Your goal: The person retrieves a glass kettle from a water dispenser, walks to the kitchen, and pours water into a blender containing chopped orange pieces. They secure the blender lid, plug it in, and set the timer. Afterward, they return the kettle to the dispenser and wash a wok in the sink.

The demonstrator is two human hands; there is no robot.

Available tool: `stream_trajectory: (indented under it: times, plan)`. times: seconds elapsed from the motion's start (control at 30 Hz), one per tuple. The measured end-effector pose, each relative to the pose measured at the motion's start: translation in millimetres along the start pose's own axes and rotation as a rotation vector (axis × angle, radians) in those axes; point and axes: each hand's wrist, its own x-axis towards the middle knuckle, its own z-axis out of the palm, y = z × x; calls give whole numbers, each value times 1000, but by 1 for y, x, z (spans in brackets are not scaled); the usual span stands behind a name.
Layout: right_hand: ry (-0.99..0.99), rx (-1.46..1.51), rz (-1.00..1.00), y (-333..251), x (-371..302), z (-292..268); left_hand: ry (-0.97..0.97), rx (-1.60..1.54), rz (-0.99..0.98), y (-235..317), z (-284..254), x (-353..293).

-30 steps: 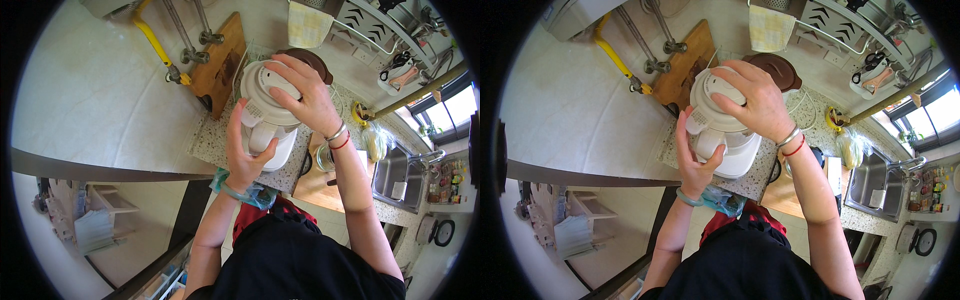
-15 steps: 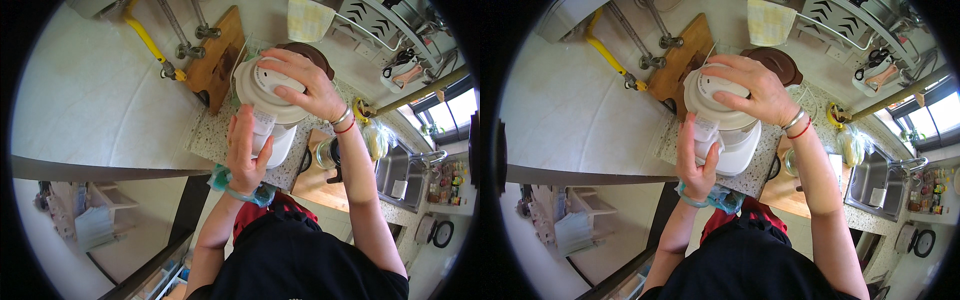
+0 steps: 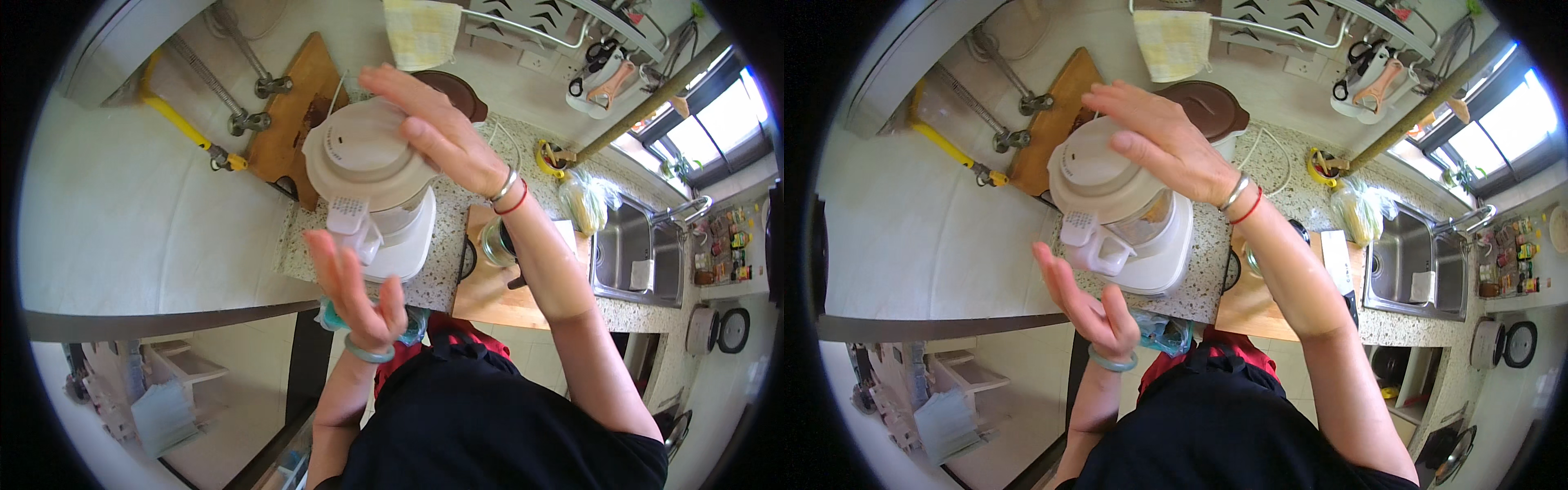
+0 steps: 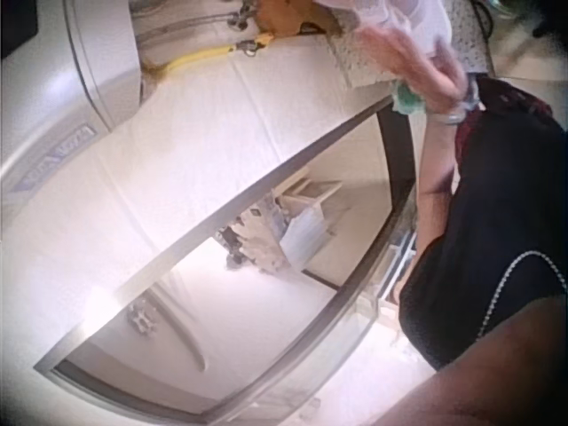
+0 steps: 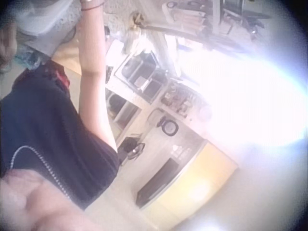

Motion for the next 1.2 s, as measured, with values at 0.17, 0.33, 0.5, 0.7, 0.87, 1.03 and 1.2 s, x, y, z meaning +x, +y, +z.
stream_trajectory:
  times: [0.17,0.33,0.5,0.7,0.87,1.03,1.2]
  plan:
    - [379,328,236,-9,-37,-5,-245,-521,-53,38,49,9]
    - [617,378,711,27,-96,-55,-389,-862,-756,32,138,-13]
    - [322,63,1039,135,-180,-75,-652,-825,-988,-23,253,-65]
    - [-194,-493,1131,214,-261,-68,-942,-442,-836,-63,355,-117]
    - [-287,-480,1114,232,-290,-59,-1137,-163,-616,-72,377,-135]
    - [-253,-442,970,241,-314,-60,-1172,-75,-524,-83,384,-145]
    - [37,-398,745,235,-326,-71,-1100,-600,-1204,-82,387,-123]
